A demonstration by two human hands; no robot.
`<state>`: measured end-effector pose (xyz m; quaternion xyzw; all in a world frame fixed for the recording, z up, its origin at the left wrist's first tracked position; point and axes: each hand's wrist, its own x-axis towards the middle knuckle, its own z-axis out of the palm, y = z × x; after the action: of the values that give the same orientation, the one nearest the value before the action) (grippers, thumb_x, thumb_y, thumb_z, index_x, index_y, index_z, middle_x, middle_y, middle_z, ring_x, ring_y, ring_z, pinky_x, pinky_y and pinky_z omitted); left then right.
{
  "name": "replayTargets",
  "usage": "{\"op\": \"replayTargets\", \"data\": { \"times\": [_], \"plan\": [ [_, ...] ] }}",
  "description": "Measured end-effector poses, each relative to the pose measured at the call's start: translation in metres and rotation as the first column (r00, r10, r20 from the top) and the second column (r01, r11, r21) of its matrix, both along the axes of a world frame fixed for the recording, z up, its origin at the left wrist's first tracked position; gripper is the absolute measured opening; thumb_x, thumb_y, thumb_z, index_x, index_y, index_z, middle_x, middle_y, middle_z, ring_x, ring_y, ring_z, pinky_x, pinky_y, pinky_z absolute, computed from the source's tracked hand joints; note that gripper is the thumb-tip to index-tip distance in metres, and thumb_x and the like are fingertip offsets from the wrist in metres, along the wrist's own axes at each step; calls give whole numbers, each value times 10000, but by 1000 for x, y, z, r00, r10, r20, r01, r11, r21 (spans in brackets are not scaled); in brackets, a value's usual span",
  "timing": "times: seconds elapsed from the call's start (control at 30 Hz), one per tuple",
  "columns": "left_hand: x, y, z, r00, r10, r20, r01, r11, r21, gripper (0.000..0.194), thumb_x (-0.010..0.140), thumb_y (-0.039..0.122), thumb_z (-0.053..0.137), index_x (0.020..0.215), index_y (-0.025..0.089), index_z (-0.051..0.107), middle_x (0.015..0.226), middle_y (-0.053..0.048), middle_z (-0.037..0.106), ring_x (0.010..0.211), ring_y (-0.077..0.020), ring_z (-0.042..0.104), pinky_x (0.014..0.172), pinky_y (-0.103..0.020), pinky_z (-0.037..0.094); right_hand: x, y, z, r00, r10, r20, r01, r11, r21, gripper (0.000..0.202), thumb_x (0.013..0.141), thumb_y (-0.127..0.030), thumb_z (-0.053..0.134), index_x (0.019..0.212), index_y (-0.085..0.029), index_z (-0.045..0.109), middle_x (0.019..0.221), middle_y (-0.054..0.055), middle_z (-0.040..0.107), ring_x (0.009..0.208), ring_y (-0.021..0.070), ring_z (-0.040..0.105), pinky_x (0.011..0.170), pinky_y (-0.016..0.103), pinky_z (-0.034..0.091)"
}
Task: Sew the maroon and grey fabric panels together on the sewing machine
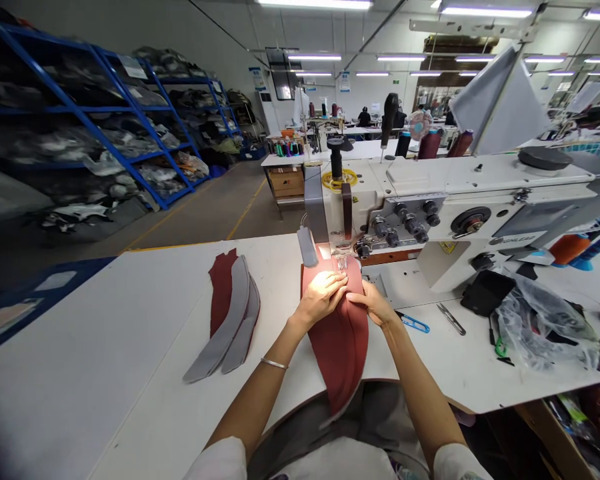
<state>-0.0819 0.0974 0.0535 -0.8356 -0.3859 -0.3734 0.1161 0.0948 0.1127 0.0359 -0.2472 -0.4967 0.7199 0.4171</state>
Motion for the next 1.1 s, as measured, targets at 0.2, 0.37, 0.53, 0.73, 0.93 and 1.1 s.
{"op": "replayTargets", "data": {
  "times": [0.2,0.37,0.53,0.73,0.93,1.1],
  "plan": [
    [-2,1,1,999,-6,-34,6,1000,10,200,954,259,493,1051,179,648,1107,-59,695,1043,-206,629,964,-372,514,1,-4,1,1000,22,-19,-22,1000,5,550,706,-254,775,1226,-221,601,1237,71,636,1146,266,583,1041,413,411],
    [-2,0,1,998,-5,-58,4,1000,-11,216,957,274,486,1072,184,644,1125,-64,688,1060,-211,621,966,-383,512,0,-4,2,999,22,-41,-23,1000,-13,516,743,-286,755,1231,-216,603,1253,80,629,1164,267,576,1056,424,402],
    [-3,1,2,998,-13,-60,12,999,-31,222,948,292,504,1079,179,644,1116,-76,686,1079,-209,616,972,-375,511,-3,-3,5,996,25,-85,-27,999,-21,526,758,-339,747,1249,-220,601,1344,75,571,1280,272,487,1122,432,335],
    [-4,3,3,997,-26,-67,21,997,-70,243,961,312,480,1091,184,639,1111,-80,686,1079,-212,618,977,-389,508,-4,-2,3,997,-67,-44,68,997,25,533,757,-416,743,1237,-223,613,1352,63,567,1315,273,449,1142,437,306],
    [-5,3,3,997,-24,-71,21,998,-52,251,954,344,500,1086,182,639,1129,-78,679,1083,-221,606,965,-389,508,-5,-6,0,993,-44,-107,41,999,-27,503,784,-423,720,1237,-234,611,1294,71,609,1201,263,560,1071,402,403],
    [-6,2,7,994,-29,-106,21,996,-81,264,959,369,486,1065,177,634,1128,-85,669,1062,-226,603,942,-383,502,-7,-9,1,990,-61,-129,51,996,-78,487,802,-448,699,1225,-221,612,1234,83,643,1141,266,599,998,400,468]
  ]
}}
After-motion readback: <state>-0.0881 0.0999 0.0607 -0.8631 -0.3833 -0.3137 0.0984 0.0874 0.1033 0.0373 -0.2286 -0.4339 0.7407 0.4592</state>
